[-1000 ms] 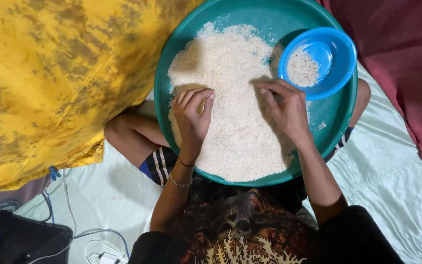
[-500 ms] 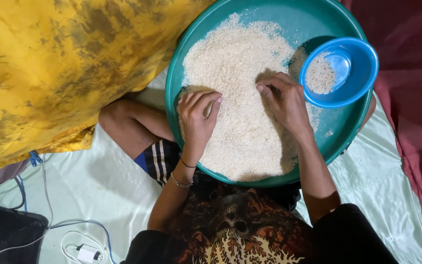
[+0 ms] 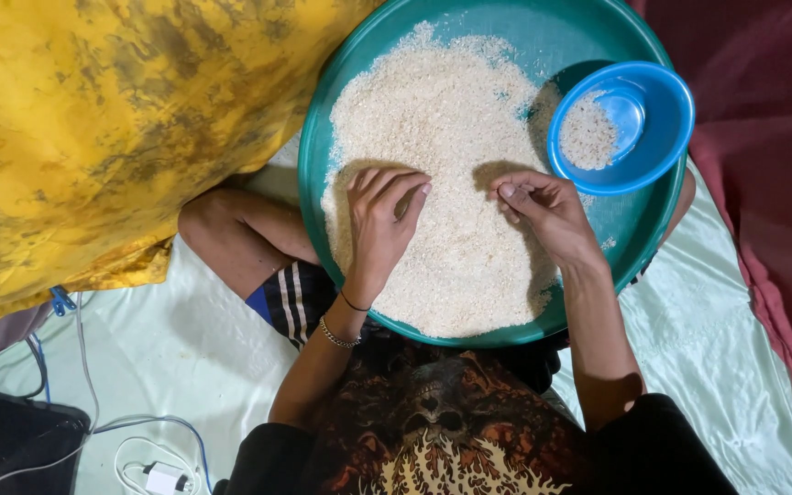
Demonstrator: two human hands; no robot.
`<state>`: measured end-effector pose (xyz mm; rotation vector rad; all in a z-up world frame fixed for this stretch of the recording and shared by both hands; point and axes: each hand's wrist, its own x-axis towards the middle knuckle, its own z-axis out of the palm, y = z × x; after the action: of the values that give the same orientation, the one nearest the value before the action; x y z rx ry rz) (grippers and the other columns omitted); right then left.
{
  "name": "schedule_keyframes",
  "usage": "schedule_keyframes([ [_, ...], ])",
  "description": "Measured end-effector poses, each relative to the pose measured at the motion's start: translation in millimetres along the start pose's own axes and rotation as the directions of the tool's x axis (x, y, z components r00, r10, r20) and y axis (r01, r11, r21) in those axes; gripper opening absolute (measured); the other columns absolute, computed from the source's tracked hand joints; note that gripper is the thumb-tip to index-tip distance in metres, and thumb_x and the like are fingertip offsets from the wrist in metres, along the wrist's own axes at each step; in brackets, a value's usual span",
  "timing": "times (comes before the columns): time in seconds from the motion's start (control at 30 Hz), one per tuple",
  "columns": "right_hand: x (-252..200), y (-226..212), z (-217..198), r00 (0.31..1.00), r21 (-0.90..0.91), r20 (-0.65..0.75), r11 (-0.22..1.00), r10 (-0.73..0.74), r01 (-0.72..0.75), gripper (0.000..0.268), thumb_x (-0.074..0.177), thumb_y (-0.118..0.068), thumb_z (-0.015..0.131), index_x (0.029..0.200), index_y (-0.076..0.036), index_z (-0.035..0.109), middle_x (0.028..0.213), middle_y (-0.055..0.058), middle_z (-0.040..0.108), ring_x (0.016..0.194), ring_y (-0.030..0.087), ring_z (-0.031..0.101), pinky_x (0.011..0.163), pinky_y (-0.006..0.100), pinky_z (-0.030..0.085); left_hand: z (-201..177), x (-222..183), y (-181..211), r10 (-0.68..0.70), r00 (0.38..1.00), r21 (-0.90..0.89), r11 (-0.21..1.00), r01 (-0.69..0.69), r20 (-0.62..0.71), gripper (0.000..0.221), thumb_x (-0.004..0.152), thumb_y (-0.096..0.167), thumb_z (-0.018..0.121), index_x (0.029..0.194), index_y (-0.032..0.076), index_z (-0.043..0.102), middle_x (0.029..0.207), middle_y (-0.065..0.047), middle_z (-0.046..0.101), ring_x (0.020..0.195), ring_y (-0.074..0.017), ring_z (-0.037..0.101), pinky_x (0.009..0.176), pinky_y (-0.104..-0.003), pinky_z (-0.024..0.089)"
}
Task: The person sorts rice by hand, shifting the grains in a large tray to remove impurities, then picking up the clean rice and placing it into a smaller bowl.
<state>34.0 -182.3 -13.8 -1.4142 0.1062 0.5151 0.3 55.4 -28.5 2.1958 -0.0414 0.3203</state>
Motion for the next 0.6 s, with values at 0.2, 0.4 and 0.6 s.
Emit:
schedule_keyframes([
  [0.2, -8, -12, 1, 0.982, -0.45, -0.01, 0.878, -0.186, 0.162, 0.012, 0.097, -0.007, 0.079, 0.105, 0.002, 0.077, 0.08, 0.012, 0.067, 0.076, 0.019, 0.065, 0.064, 0.031, 0.052, 10, 0, -5, -0.018, 1.0, 0.019, 1.0, 0.017, 0.023, 0.009, 0.097, 0.024, 0.073, 0.103, 0.018, 0.077, 0.101, 0.004, 0.073, 0.102, -0.0179, 0.065, 0.102, -0.042, 0.038],
  [0.4, 4, -13, 1, 0.962, -0.602, 0.017, 0.765, -0.272, 0.227, 0.009, 0.098, -0.011, 0.08, 0.098, -0.002, 0.077, 0.081, 0.013, 0.069, 0.077, 0.027, 0.068, 0.068, 0.036, 0.053, 8, 11, 4, -0.043, 0.999, 0.003, 0.999, 0.043, 0.026, 0.007, 0.098, 0.02, 0.072, 0.101, 0.016, 0.077, 0.111, 0.001, 0.071, 0.112, -0.0203, 0.06, 0.104, -0.046, 0.039],
  [0.6, 10, -51, 27, 0.948, -0.624, 0.06, 0.729, -0.314, 0.281, 0.013, 0.105, -0.003, 0.065, 0.11, 0.0, 0.076, 0.095, 0.02, 0.071, 0.091, 0.04, 0.07, 0.079, 0.046, 0.055, 4, 18, 4, -0.054, 0.999, -0.008, 0.999, 0.054, -0.004, 0.008, 0.098, 0.019, 0.071, 0.101, 0.013, 0.076, 0.118, -0.001, 0.067, 0.117, -0.0241, 0.058, 0.105, -0.05, 0.041],
])
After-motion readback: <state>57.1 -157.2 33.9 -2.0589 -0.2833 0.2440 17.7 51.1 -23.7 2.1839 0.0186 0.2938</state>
